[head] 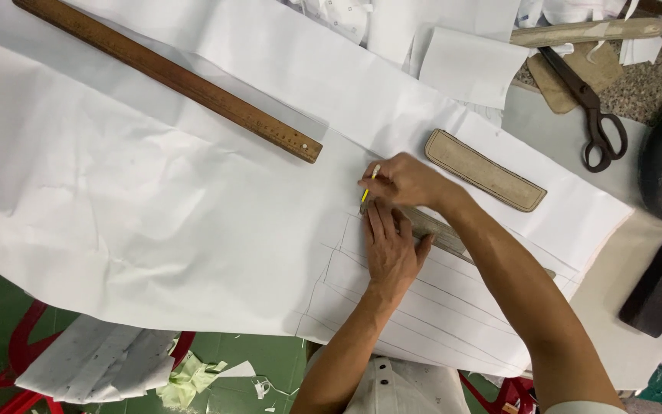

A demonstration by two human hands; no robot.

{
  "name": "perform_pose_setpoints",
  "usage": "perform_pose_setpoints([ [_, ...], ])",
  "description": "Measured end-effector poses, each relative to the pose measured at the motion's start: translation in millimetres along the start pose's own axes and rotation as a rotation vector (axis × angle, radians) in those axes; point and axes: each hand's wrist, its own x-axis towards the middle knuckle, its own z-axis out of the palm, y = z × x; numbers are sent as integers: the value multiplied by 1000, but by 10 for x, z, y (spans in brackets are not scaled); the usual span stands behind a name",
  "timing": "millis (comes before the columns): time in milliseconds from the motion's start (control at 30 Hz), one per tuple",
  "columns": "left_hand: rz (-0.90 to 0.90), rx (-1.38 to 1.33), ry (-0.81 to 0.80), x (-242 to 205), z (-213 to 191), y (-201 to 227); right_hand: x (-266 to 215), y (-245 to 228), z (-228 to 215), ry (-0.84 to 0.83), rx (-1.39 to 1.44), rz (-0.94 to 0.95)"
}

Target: The person uses a pencil and a wooden ruler to draw straight lines on a large sheet of white paper. They also use a curved template to trace and draw curved lines, creating a pattern on the paper.

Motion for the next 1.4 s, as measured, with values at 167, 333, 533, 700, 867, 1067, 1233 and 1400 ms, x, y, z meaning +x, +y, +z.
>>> perform_pose_setpoints([
  [167, 29, -20, -71, -41, -42, -62, -327, -237, -564, 350, -214, -38],
  [333, 276, -53, -246, 125, 87, -547, -1251, -181, -356, 662, -14, 40],
  [533, 860, -228, -723, 992, 92, -889, -1221, 265, 1394, 916, 639, 140],
  [700, 943, -95, -1027, 1160, 168, -757, -837, 31, 1874, 1134, 611, 334],
  [867, 965, 60, -1246, 1306, 106, -568, -752, 0, 1873, 1175, 539, 408],
  [1067, 979, 119, -1229, 1186, 166, -589, -2058, 218, 1435, 1301, 380, 551],
  [1233, 1090, 330, -1060, 978, 180, -436, -3774, 198, 1166, 1595, 249, 866],
  [1400, 589, -9, -1103, 692, 96, -278, -4117, 510, 1435, 1520, 18, 672],
])
